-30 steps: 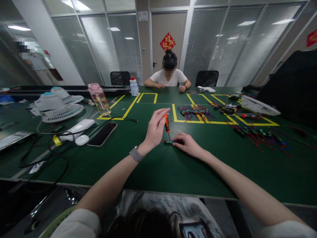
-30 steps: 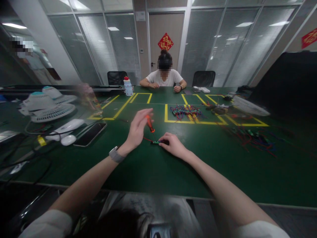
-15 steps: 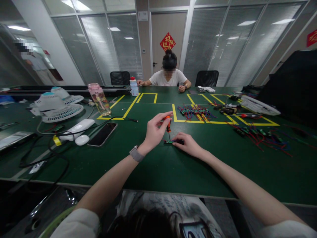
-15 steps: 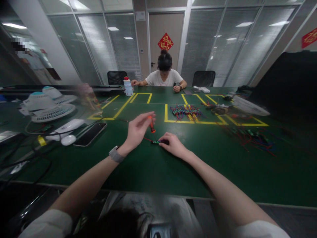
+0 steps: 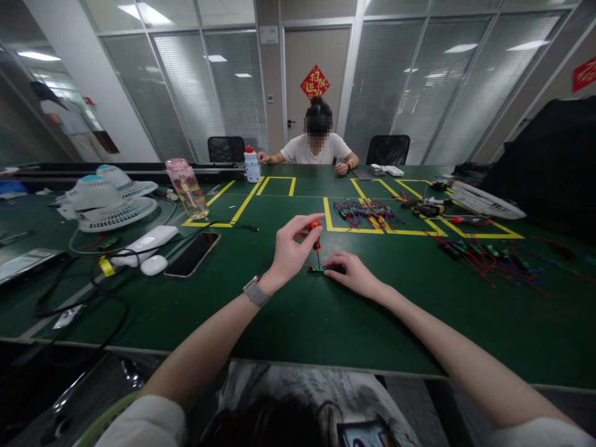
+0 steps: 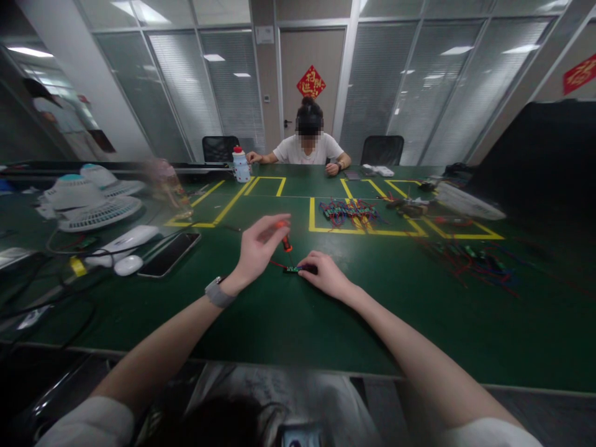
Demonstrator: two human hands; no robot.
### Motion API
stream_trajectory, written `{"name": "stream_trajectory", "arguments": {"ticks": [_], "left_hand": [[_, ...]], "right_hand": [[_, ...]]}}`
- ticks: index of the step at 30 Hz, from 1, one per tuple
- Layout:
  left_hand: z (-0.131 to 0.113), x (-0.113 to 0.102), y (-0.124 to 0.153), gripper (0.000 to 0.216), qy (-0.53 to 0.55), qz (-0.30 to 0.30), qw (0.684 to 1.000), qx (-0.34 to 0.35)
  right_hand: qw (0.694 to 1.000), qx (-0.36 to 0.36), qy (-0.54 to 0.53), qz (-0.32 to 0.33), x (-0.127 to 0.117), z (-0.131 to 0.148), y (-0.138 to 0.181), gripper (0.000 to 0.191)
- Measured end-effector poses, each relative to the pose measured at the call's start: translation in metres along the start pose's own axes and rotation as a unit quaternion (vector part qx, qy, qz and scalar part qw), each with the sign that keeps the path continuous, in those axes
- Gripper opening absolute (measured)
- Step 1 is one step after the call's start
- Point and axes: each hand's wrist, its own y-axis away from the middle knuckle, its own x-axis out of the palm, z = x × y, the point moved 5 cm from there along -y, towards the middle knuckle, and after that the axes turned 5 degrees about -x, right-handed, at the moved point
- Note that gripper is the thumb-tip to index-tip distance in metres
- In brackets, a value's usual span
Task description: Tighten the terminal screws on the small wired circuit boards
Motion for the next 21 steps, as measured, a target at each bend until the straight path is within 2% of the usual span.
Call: {"name": "stream_trajectory", "arguments": {"ticks": [3, 5, 10, 12, 21], "left_hand": [[-0.002, -0.005, 0.000, 0.020, -0.042, -0.040, 0.998, 0.015], [-0.002, -0.005, 0.000, 0.022, -0.049, -0.046, 0.998, 0.014], [0.007, 0.003, 0.001, 0.037, 0.055, 0.018, 0.998, -0.020], [0.009, 0.004, 0.001, 0.036, 0.062, 0.019, 0.998, -0.026], [-0.003, -0.003, 0.000, 0.026, -0.080, -0.026, 0.996, 0.027]], "right_hand": [[1.000, 0.001, 0.000, -0.001, 0.000, 0.000, 0.000, 0.011], [1.000, 0.001, 0.000, -0.003, 0.000, 0.000, 0.000, 0.011], [1.000, 0.002, -0.001, -0.001, -0.001, 0.000, 0.000, 0.011], [1.000, 0.003, 0.000, -0.001, -0.001, 0.000, 0.000, 0.011], [1.000, 0.001, -0.006, -0.006, 0.000, -0.003, 0.000, 0.011]]}}
